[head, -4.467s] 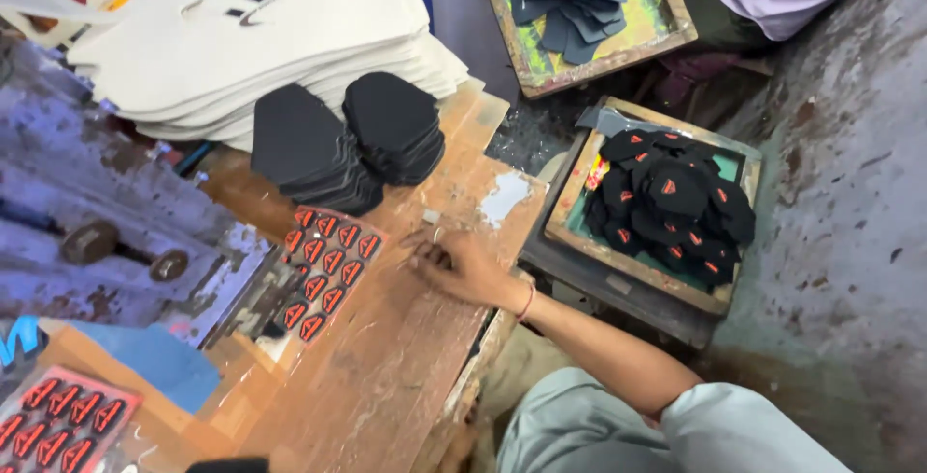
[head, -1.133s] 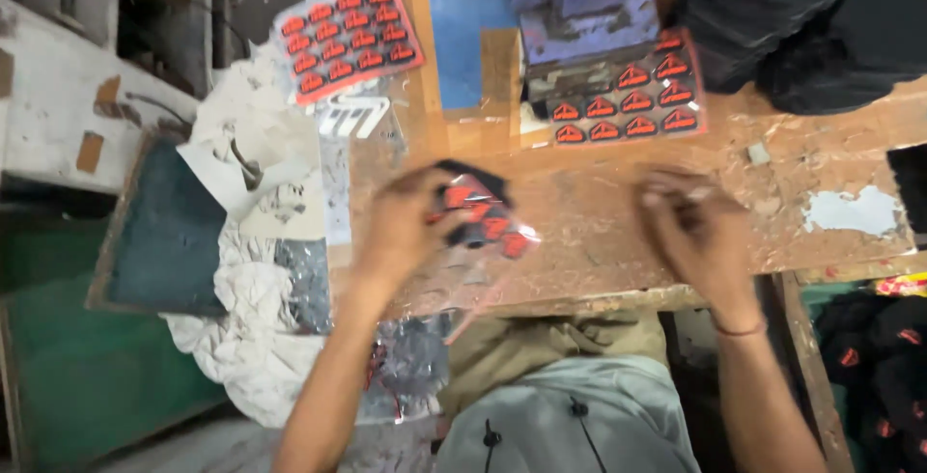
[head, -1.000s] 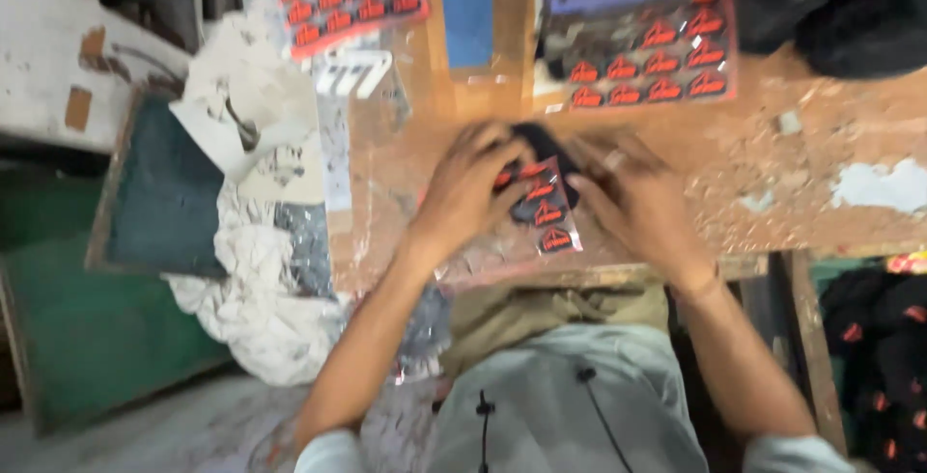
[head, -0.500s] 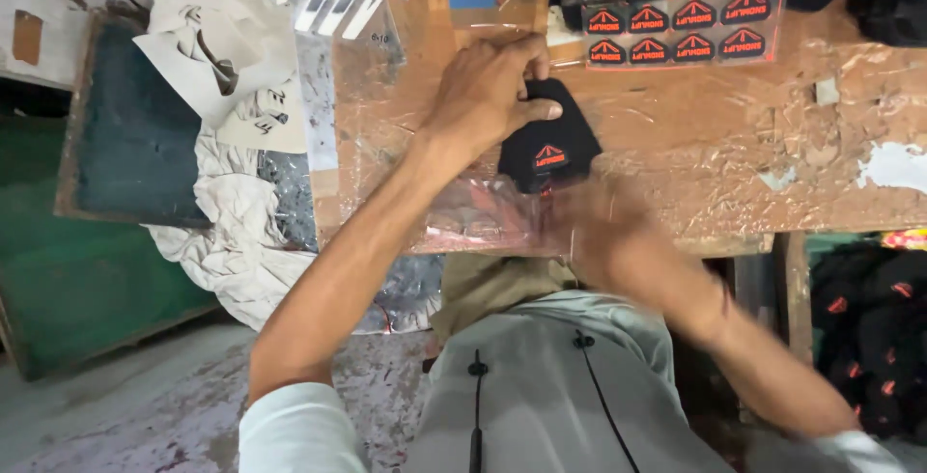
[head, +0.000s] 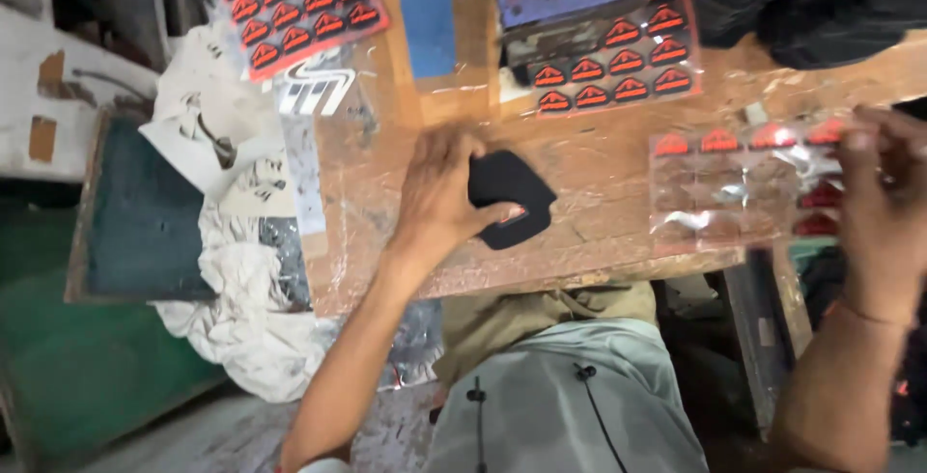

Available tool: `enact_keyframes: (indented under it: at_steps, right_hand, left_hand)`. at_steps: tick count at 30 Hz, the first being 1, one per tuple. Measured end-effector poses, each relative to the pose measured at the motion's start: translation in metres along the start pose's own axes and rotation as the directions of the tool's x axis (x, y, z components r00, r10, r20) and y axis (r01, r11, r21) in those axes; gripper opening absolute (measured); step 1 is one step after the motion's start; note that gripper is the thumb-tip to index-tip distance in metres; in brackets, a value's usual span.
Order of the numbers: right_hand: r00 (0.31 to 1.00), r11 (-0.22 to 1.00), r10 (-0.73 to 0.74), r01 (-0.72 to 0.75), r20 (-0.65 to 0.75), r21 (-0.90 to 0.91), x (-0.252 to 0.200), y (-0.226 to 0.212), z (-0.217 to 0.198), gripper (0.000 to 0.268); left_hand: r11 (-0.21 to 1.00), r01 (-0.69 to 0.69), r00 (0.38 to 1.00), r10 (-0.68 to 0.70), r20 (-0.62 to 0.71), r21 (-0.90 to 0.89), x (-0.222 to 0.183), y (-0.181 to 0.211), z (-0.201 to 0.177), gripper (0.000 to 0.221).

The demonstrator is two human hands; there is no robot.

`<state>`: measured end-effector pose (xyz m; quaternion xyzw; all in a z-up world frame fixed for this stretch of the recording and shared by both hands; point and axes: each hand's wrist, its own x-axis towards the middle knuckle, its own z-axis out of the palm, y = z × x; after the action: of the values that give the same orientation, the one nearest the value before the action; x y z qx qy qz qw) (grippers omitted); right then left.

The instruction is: Applying labels onto fabric pieces using a heat press machine.

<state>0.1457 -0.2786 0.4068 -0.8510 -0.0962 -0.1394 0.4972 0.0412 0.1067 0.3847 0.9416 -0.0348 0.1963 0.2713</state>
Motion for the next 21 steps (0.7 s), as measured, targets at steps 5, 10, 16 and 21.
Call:
enact_keyframes:
  at_steps: [5,10,16,21]
  right_hand:
    - [0.890,0.765,-0.442,0.437,0.108,-0.473,-0.033,-0.024,0.019,0.028]
    - [0.828,0.983,-0.057,-0.050,0.558,0.176,-0.094,-0.002,0.065,0.023]
    - [0.866,0.831,0.475,-0.500,0.160,0.242,-0.060,0.007,-0.011,0.031]
    - [0.700,0.547,0.664,-0.215,-0.263,0.809,-0.092,0.195,-0.133,0.026]
  left_hand:
    - [0.793,0.473,0.873,-0.363,0.326,-0.384,-0.025,0.033,0.015,0.062]
    - [0.676,0.325,0.945,-0.196,0.263,-0.661,-0.018,0.078,0.021,0.056]
    - [0.688,0.441,0.894,-0.391,0.218,-0.576,0.008,-0.004,0.040,0.060]
    - [0.641,0.412,0.889,-0.440,0.129,-0.647,0.080,-0.056,0.035,0.094]
